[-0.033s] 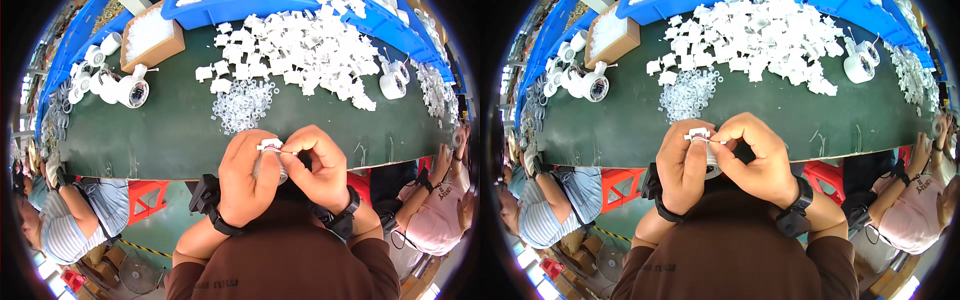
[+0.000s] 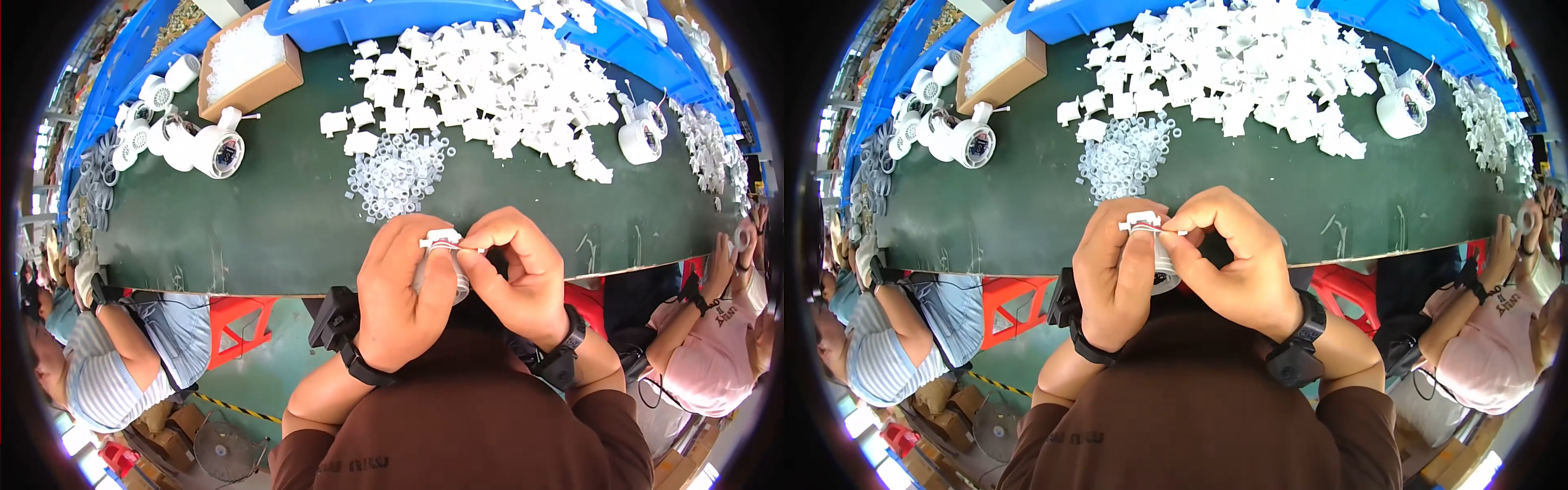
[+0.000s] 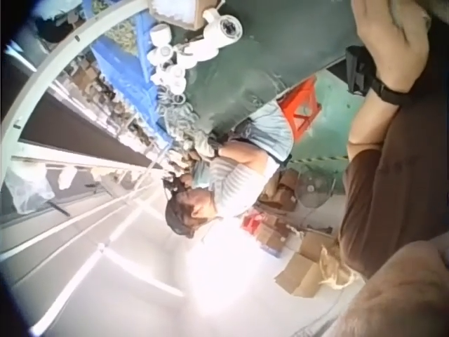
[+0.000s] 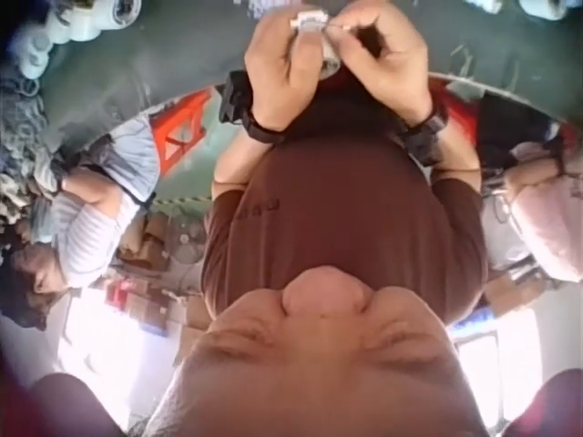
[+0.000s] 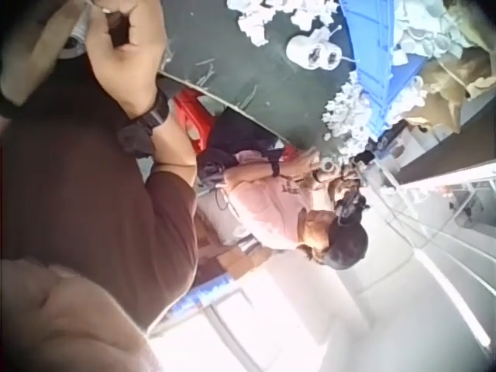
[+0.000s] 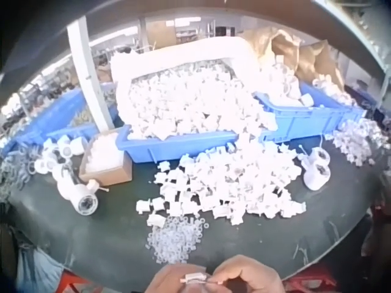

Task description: The person picks up a white plastic component and a small white ring, then inserts the ring into the component. They then pick up a white camera housing, thread a wire through the assembly, and place the unit on the table.

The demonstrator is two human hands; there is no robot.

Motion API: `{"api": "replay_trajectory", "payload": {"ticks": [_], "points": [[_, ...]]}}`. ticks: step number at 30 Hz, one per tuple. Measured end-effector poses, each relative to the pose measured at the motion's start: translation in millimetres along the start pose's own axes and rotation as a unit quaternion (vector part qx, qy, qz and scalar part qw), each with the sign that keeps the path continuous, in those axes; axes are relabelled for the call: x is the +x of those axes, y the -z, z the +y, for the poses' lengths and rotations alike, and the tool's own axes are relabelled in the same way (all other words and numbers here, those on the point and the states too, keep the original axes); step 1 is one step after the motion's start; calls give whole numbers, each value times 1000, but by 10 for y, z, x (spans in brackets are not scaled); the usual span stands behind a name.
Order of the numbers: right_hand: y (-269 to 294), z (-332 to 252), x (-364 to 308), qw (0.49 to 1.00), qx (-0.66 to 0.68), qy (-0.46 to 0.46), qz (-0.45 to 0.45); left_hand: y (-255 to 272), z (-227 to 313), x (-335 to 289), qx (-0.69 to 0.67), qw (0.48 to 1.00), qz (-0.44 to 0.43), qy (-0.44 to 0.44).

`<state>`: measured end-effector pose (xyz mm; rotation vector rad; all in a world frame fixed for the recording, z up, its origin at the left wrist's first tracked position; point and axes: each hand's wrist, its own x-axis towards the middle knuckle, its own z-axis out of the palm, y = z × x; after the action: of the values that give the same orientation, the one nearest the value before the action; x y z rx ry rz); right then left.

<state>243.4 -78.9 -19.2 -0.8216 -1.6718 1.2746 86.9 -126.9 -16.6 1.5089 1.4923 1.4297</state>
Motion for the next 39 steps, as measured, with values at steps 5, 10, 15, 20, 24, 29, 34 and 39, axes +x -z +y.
{"api": "replay_trajectory", "payload": {"ticks": [5,10,15,20,24,29,34,39], "points": [[36,-32,7,993,87,-78,7,-37,5,12,25,999,-12,-22],[147,-75,-39,951,230,-202,-38,-21,23,50,51,996,-47,-57],[362,-60,-86,971,167,-143,-94,-4,29,4,82,992,-48,-79],[1274,42,55,909,-391,-26,143,-9,-48,-33,44,995,-47,-71],[1554,133,132,862,-499,29,87,-48,-9,-15,40,995,-51,-70],[1560,162,201,844,-530,39,73,-19,34,-88,43,999,-21,-15],[1171,-252,45,992,-93,-85,26,11,47,-186,18,999,42,20],[277,-299,-53,982,97,-101,-124,19,56,-228,81,994,71,8]]}}
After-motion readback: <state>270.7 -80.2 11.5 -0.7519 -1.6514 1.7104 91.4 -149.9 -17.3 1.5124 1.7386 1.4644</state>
